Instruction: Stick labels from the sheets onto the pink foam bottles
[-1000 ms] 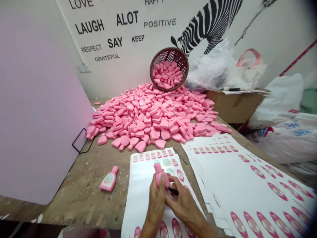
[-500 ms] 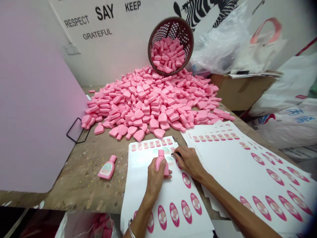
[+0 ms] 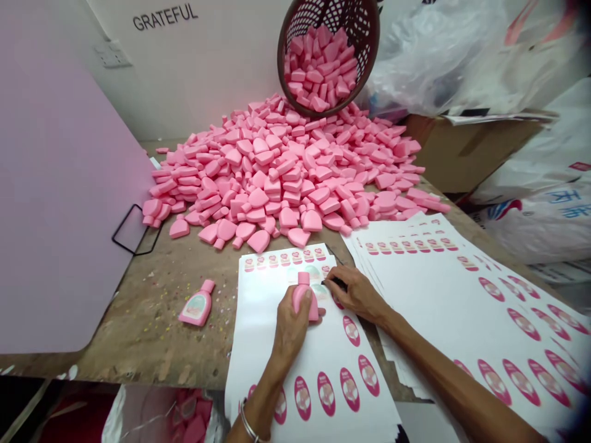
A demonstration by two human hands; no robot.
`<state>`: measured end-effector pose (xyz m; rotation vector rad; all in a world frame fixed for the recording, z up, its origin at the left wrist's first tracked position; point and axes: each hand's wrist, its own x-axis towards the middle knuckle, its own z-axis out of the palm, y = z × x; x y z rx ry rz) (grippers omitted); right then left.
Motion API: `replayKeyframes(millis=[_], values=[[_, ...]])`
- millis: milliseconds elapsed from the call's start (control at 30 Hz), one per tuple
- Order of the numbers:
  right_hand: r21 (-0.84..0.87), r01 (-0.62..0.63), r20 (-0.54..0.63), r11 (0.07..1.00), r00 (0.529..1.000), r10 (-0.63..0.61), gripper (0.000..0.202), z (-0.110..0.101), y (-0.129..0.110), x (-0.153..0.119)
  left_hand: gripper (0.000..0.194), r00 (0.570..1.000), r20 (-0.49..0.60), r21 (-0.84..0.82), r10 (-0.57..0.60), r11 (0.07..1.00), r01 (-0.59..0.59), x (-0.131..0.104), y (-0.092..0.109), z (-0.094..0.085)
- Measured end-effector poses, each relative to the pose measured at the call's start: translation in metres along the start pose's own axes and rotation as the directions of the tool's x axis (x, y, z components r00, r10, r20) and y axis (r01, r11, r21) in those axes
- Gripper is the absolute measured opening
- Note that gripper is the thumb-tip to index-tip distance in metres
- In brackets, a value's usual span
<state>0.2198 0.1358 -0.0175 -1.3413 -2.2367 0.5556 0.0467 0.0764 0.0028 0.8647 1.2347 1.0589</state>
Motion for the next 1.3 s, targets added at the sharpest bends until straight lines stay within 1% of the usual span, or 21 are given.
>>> replayKeyframes(millis=[67, 100, 200, 267, 333, 400, 500, 600, 667, 767, 900, 967, 1067, 1133, 1200, 1233, 1300], values=[[0.066, -0.017, 0.023, 0.998, 1.0, 0.016, 0.019, -0.003, 0.0, 0.001, 0.043, 1.0, 0.0, -0.002, -0.002, 1.0, 0.002, 0.0, 0.0, 0.0], [0.067, -0.024, 0.012, 0.997, 1.0, 0.024, 0.019, -0.003, -0.001, 0.001, 0.044, 1.0, 0.0, -0.002, -0.001, 1.0, 0.001, 0.0, 0.0, -0.001], [-0.045, -0.008, -0.061, 0.999, 0.998, 0.005, 0.016, -0.003, 0.0, 0.001, 0.044, 1.0, 0.005, 0.001, 0.006, 1.0, -0.006, 0.001, -0.001, -0.001], [-0.132, 0.035, -0.064, 0.991, 0.997, -0.044, 0.016, -0.001, 0.001, 0.0, 0.043, 1.0, 0.01, 0.001, 0.012, 1.0, -0.012, 0.001, -0.001, -0.001], [-0.161, 0.065, -0.045, 0.985, 0.996, -0.073, 0.017, 0.0, 0.002, 0.0, 0.042, 1.0, 0.012, 0.01, 0.013, 1.0, -0.013, 0.0, -0.001, -0.001], [-0.119, 0.065, -0.03, 0.991, 0.997, -0.069, 0.017, 0.0, 0.002, 0.0, 0.042, 1.0, 0.012, 0.017, 0.008, 1.0, -0.008, 0.0, 0.0, -0.001], [0.005, 0.031, -0.005, 1.0, 1.0, -0.031, 0.018, -0.003, 0.002, 0.002, 0.043, 1.0, 0.013, 0.013, 0.006, 1.0, -0.007, 0.0, 0.001, -0.001], [0.075, 0.008, -0.016, 0.997, 1.0, -0.007, 0.018, -0.004, 0.003, 0.003, 0.044, 1.0, 0.015, 0.006, 0.004, 1.0, -0.004, 0.0, 0.0, -0.001], [0.034, 0.031, -0.042, 0.999, 0.999, -0.029, 0.016, -0.003, 0.003, 0.002, 0.045, 1.0, 0.014, 0.008, 0.001, 1.0, -0.001, 0.001, -0.001, -0.001], [-0.092, 0.054, -0.064, 0.994, 0.996, -0.06, 0.014, 0.0, 0.004, 0.001, 0.044, 1.0, 0.014, 0.014, 0.016, 1.0, -0.016, 0.001, -0.002, -0.001], [-0.145, 0.05, -0.057, 0.988, 0.997, -0.059, 0.013, 0.002, 0.002, 0.003, 0.045, 0.999, 0.02, 0.017, 0.026, 1.0, -0.026, 0.002, -0.002, -0.001], [-0.173, 0.065, -0.079, 0.983, 0.994, -0.08, 0.015, 0.002, -0.001, 0.003, 0.044, 1.0, 0.019, 0.014, 0.02, 1.0, -0.02, 0.002, -0.003, -0.001], [-0.215, 0.147, -0.109, 0.965, 0.979, -0.173, 0.018, -0.001, -0.006, 0.001, 0.045, 1.0, 0.01, -0.01, 0.021, 1.0, -0.021, 0.003, -0.004, -0.001], [-0.203, 0.196, -0.146, 0.959, 0.963, -0.227, 0.017, -0.003, -0.009, -0.003, 0.047, 1.0, 0.011, -0.031, 0.017, 0.999, -0.017, 0.002, -0.004, -0.001], [-0.157, 0.18, -0.205, 0.971, 0.956, -0.211, 0.016, -0.006, -0.013, -0.009, 0.047, 1.0, 0.014, -0.045, 0.018, 0.999, -0.018, 0.001, -0.002, -0.001], [-0.131, 0.154, -0.239, 0.979, 0.954, -0.181, 0.016, -0.007, -0.014, -0.012, 0.047, 1.0, 0.017, -0.05, 0.024, 0.998, -0.024, -0.001, 0.0, -0.002], [-0.061, 0.06, -0.314, 0.996, 0.946, -0.077, 0.015, -0.011, -0.017, -0.02, 0.045, 0.999, 0.026, -0.054, 0.044, 0.998, -0.043, -0.004, 0.004, -0.003]])
